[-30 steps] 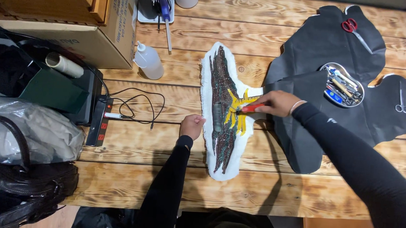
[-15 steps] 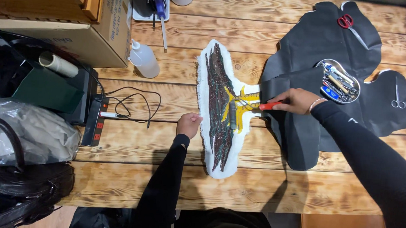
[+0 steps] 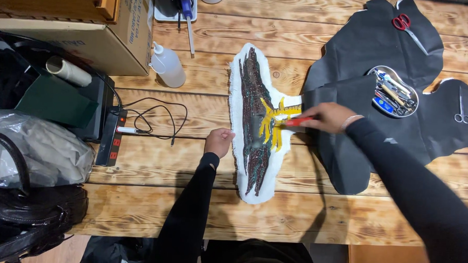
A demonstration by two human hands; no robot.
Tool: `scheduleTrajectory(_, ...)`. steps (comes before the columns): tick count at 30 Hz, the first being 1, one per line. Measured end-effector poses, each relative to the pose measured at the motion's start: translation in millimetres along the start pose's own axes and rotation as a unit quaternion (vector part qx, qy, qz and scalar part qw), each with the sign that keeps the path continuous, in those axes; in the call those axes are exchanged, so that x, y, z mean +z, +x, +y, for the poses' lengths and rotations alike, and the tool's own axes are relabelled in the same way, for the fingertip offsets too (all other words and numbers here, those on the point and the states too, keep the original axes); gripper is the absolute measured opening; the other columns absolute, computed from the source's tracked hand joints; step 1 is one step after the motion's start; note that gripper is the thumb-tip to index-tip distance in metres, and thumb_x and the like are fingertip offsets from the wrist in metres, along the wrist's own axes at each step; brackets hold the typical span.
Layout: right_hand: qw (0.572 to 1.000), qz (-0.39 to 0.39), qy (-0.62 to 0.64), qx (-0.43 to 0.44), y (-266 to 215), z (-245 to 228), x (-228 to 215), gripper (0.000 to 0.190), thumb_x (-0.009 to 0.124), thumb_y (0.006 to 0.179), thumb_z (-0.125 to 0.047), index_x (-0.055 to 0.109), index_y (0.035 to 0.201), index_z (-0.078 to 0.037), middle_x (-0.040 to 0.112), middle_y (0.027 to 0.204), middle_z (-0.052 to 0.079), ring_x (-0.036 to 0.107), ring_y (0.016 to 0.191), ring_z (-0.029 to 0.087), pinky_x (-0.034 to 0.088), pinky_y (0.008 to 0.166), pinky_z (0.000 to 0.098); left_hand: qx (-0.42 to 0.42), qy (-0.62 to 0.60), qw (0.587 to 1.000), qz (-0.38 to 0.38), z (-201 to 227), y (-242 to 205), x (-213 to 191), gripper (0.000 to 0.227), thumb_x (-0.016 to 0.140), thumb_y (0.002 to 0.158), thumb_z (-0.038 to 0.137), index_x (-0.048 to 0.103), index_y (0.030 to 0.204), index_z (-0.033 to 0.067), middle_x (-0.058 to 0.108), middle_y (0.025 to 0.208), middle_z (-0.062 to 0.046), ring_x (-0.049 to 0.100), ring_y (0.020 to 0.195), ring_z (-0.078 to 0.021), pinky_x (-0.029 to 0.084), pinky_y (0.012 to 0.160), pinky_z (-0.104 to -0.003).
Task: Applying hot glue and liquid adhesive using a squeeze bottle and a mini roller to a decorative rug piece on a wooden workbench.
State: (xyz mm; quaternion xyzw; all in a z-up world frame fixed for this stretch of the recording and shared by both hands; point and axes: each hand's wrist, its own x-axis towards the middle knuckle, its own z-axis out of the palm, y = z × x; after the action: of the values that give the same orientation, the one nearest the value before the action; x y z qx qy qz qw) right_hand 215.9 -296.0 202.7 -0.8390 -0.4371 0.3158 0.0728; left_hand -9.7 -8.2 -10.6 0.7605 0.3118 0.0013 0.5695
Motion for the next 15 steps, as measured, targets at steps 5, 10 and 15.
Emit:
scheduleTrajectory(5, 1.0, 0.024, -0.015, -0.005, 0, -11, 3, 0.037, 0.068, 0.093, -0.041, 0.074, 0.126, -0.025, 0.078, 0.106, 0.011, 0.075, 0.096, 0.032, 0.058, 0.087, 0.0397, 0.007, 0.005, 1.0, 0.001, 4, -1, -4, 0.028, 0.077, 0.087, 0.027, 0.077, 0.102, 0.0033, 0.08, 0.092, -0.01, 0.075, 0.082, -0.017, 0.058, 0.077, -0.029)
scheduleTrajectory(10, 0.999, -0.02, 0.009, 0.048, -12, 7, -6, 0.038, 0.069, 0.087, -0.041, 0.076, 0.122, -0.03, 0.081, 0.104, 0.007, 0.077, 0.095, 0.03, 0.058, 0.088, 0.0389, 0.002, 0.006, 1.0, -0.006, 3, 0, -2, 0.029, 0.077, 0.088, 0.027, 0.077, 0.104, 0.0034, 0.079, 0.093, -0.01, 0.075, 0.082, -0.0178, 0.058, 0.077, -0.03)
scheduleTrajectory(15, 0.998, 0.009, -0.028, 0.057, 0, -32, 11, 0.037, 0.068, 0.096, -0.046, 0.073, 0.126, -0.025, 0.079, 0.106, 0.011, 0.076, 0.095, 0.032, 0.059, 0.088, 0.0394, 0.017, 0.008, 1.0, 0.001, 0, 0, -4, 0.03, 0.077, 0.087, 0.026, 0.076, 0.105, 0.0026, 0.079, 0.095, -0.011, 0.076, 0.084, -0.0175, 0.058, 0.079, -0.03)
